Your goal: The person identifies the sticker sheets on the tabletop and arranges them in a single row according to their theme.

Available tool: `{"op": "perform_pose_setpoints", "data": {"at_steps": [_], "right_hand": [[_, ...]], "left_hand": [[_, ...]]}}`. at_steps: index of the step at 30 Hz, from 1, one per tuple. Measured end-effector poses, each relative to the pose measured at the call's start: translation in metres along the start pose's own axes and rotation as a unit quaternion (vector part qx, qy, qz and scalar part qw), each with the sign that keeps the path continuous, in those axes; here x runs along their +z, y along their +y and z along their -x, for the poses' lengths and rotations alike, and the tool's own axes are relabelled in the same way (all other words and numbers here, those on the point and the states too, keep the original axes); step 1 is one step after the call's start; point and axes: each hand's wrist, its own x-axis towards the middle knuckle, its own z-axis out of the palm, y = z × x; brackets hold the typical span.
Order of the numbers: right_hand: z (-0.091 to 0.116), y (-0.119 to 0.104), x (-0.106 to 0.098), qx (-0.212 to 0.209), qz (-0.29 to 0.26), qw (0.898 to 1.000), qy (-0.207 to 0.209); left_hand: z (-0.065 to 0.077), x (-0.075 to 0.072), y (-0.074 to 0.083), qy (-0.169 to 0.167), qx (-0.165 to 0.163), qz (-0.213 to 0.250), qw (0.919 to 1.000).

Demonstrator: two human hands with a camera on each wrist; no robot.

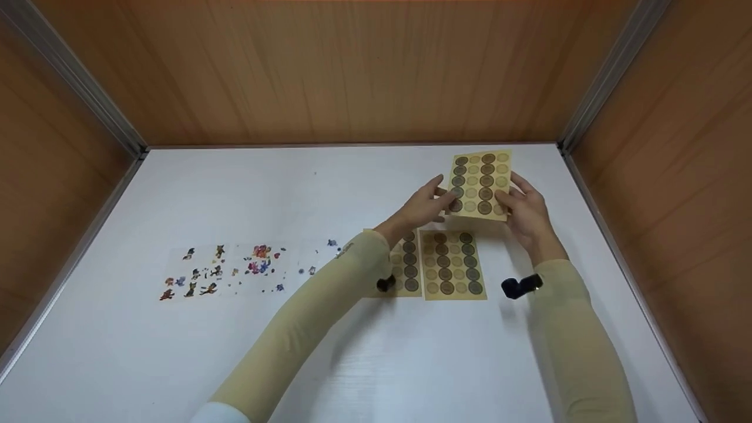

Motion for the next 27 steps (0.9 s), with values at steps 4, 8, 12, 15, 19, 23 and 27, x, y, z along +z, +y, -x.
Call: {"op": "perform_pose_setpoints", "data": {"at_steps": [4,8,12,15,19,23,27], "right_hand": [[0.018,-0.008,-0.001,-0.022,-0.012,0.999,-0.023],[0.036,-0.014,-0.006,-0.033,-0.013,0.999,-0.038],[0.053,-0.018,-0.016,-0.037,-0.021,0.998,-0.05],[0.063,-0.018,-0.025,-0.04,-0.024,0.997,-0.053],[0.072,-0.014,-0.036,-0.045,-0.05,0.995,-0.075],[0.081,-0.011,-0.046,-0.044,-0.063,0.993,-0.093],[0.089,-0.008,-0.057,-0.03,-0.046,0.994,-0.09]], "left_hand": [[0.009,0.004,0.011,-0.003,-0.013,0.102,0.9947],[0.019,0.012,0.018,-0.005,-0.001,0.123,0.9924],[0.031,0.023,0.022,-0.008,0.009,0.118,0.993],[0.04,0.031,0.022,-0.015,0.011,0.118,0.9929],[0.05,0.039,0.02,-0.025,0.023,0.114,0.9929],[0.058,0.05,0.017,-0.029,0.032,0.106,0.9934],[0.067,0.063,0.015,-0.024,0.031,0.084,0.9957]]}}
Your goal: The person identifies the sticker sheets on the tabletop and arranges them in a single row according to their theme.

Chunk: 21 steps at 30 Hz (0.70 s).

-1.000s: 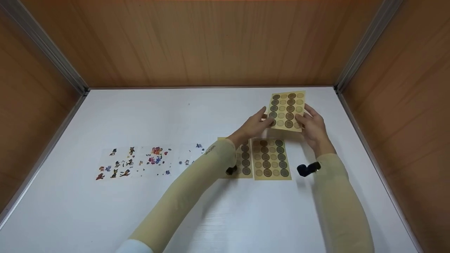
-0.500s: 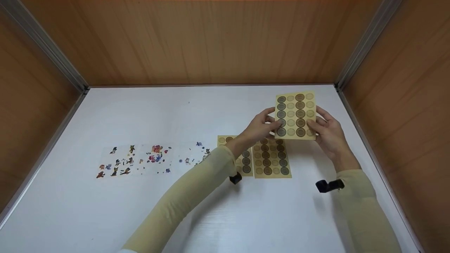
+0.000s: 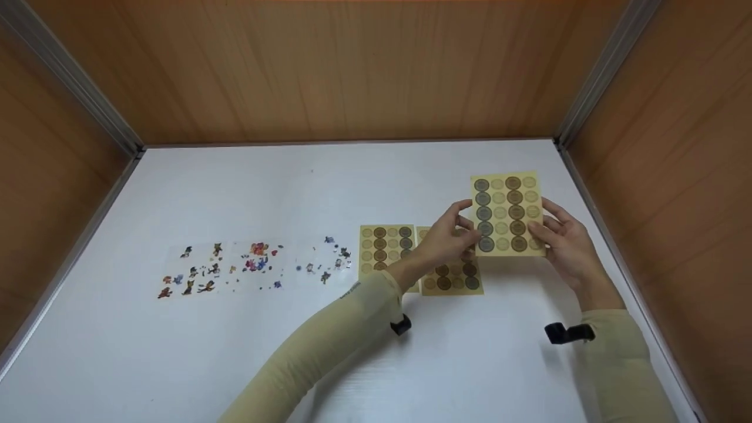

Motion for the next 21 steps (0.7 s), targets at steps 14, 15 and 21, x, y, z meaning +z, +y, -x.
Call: {"op": "perform_pose_setpoints", "data": {"at_steps": [14,15,21], "right_hand": [[0.022,0.013,-0.034,0.076,0.199,0.975,0.062],[0.023,0.014,-0.036,0.083,0.227,0.968,0.068],[0.026,0.024,-0.039,0.099,0.44,0.889,0.083]], "left_hand": [[0.015,0.045,-0.011,-0.006,0.005,-0.166,0.9861],[0.015,0.047,-0.013,-0.009,0.005,-0.178,0.984],[0.018,0.057,-0.019,-0.009,-0.029,-0.274,0.9614]]}}
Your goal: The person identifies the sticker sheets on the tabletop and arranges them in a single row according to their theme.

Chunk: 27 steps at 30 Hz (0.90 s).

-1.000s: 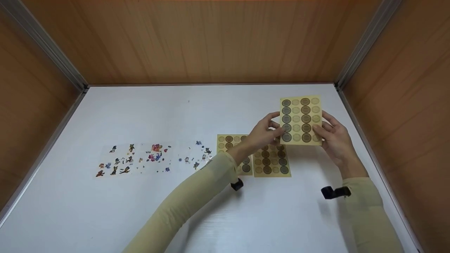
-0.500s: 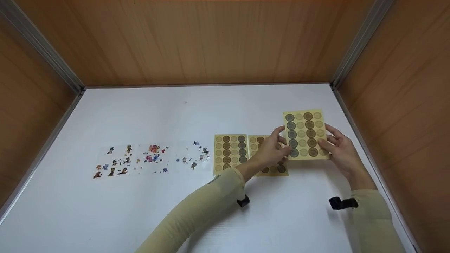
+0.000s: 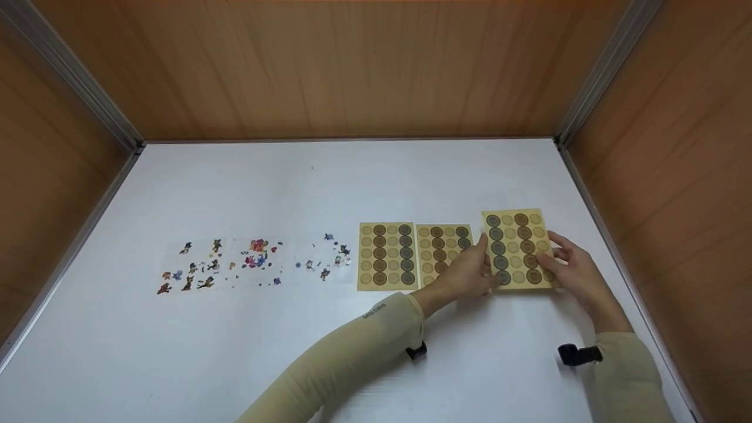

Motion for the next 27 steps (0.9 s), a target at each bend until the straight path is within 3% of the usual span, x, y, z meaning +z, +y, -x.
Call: {"op": "perform_pose_setpoints", "data": {"at_steps": [5,11,19,27], "right_hand": [[0.002,0.004,0.006,-0.027,0.123,0.992,0.016],[0.0,0.007,0.011,-0.058,0.201,0.977,0.026],[-0.004,0.011,0.015,-0.072,0.245,0.966,0.038],[-0.009,0.014,0.015,-0.067,0.251,0.965,0.042]], "left_hand": [[0.002,0.005,-0.001,-0.003,-0.015,-0.077,0.9969],[0.0,0.009,-0.004,-0.008,-0.015,-0.094,0.9955],[-0.002,0.009,-0.01,-0.024,0.0,-0.071,0.9972],[-0.01,0.008,-0.009,-0.047,0.0,-0.129,0.9906]]}}
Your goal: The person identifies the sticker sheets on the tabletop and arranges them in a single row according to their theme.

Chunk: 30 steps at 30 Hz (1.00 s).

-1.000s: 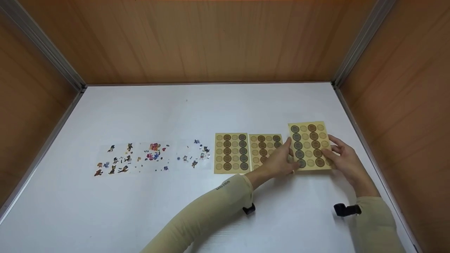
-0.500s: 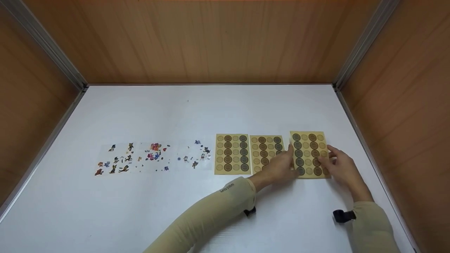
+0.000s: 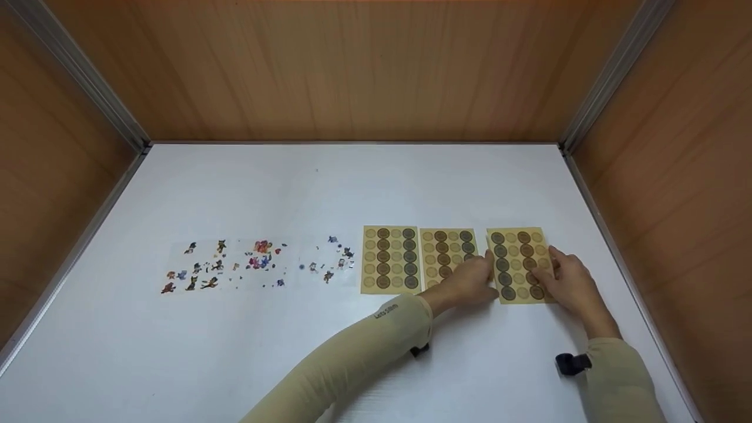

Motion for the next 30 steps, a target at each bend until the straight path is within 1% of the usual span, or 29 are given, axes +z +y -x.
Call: {"op": "perform_pose_setpoints", "data": {"at_steps": [7,12,14,18,20,24,26,30], "right_hand": [[0.0,0.001,0.002,-0.02,0.028,0.999,0.014],[0.0,-0.001,0.005,-0.023,0.041,0.999,0.021],[0.0,-0.003,0.006,-0.018,0.044,0.999,0.019],[0.001,-0.006,0.007,0.006,0.053,0.998,0.015],[0.001,-0.009,0.009,0.018,0.058,0.998,0.014],[0.001,-0.013,0.011,0.024,0.068,0.997,0.011],[0.001,-0.015,0.01,0.025,0.072,0.997,0.011],[0.001,-0.016,0.007,0.033,0.078,0.996,0.009]], "left_hand": [[-0.007,-0.006,0.0,-0.008,0.037,-0.043,0.9984],[-0.009,-0.007,0.0,-0.02,0.044,-0.054,0.9973],[-0.009,-0.008,-0.001,-0.026,0.047,-0.061,0.9967],[-0.01,-0.008,-0.002,-0.044,0.055,-0.07,0.9951],[-0.011,-0.009,-0.003,-0.059,0.053,-0.068,0.9945],[-0.014,-0.011,-0.005,-0.09,0.059,-0.066,0.992],[-0.016,-0.012,-0.006,-0.101,0.071,-0.073,0.9897],[-0.018,-0.013,-0.006,-0.113,0.099,-0.091,0.9845]]}}
